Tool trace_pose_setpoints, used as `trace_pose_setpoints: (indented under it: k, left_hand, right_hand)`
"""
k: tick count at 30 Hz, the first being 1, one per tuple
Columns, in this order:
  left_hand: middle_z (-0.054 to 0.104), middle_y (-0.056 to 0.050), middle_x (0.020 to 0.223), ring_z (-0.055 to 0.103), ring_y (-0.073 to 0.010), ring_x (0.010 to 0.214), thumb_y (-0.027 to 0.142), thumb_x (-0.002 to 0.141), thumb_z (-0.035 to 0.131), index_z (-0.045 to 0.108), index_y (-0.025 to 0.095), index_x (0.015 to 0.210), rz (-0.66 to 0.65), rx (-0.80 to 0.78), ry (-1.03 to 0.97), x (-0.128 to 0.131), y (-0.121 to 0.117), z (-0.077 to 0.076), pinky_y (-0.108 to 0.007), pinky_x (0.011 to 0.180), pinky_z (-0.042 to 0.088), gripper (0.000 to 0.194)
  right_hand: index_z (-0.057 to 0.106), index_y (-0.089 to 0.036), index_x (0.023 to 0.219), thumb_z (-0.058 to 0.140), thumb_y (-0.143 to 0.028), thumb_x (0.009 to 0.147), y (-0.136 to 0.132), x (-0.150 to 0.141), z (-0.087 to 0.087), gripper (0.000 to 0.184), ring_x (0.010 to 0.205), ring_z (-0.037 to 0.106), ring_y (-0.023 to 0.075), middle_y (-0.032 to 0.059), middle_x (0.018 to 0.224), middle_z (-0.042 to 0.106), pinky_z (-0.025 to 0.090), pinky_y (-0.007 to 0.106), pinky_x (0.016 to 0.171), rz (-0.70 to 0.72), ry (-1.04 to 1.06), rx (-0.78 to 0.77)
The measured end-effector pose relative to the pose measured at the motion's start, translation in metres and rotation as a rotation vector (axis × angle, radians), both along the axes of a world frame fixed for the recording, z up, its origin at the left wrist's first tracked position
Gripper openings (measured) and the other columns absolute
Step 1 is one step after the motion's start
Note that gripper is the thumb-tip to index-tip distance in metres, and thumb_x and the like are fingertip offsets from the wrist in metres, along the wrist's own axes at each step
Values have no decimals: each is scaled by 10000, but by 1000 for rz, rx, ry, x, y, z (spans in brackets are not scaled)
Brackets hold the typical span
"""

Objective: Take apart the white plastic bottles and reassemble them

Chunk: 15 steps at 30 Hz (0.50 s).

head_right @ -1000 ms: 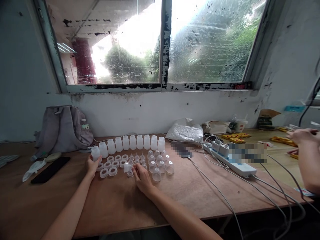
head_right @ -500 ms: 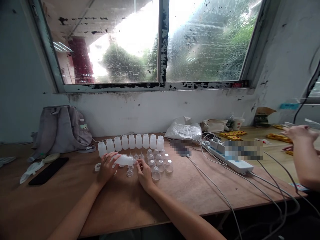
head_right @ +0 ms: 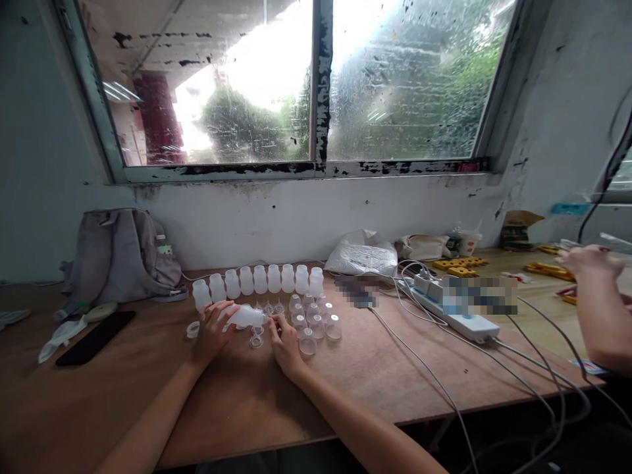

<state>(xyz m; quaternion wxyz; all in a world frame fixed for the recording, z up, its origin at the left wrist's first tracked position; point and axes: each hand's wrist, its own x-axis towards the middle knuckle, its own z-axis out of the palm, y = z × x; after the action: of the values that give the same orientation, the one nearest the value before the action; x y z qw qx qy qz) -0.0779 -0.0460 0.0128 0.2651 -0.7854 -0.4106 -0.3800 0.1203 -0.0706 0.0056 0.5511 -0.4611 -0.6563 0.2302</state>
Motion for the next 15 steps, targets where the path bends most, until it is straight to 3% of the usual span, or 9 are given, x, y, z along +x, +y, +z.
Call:
trace_pose_setpoints:
  k: [10, 15]
  left_hand:
    - [562, -81, 1112, 487, -222, 1060, 128, 799, 454, 492, 221, 1134, -10, 30, 1, 2, -2, 1, -442, 969, 271, 350]
    - [562, -75, 1099, 487, -220, 1059, 127, 805, 443, 496, 222, 1122, -38, 42, 8, 2, -2, 2, -431, 957, 306, 335]
  right_hand:
    - [458, -192, 625, 354, -408, 855, 1, 1, 0, 333, 493, 402, 111, -35, 543, 436, 309, 217, 488, 23, 9, -12]
    - [449, -185, 517, 327, -462, 853, 1, 1, -2, 452, 429, 387, 109, -35, 448, 395, 301, 226, 449, 37, 23, -45]
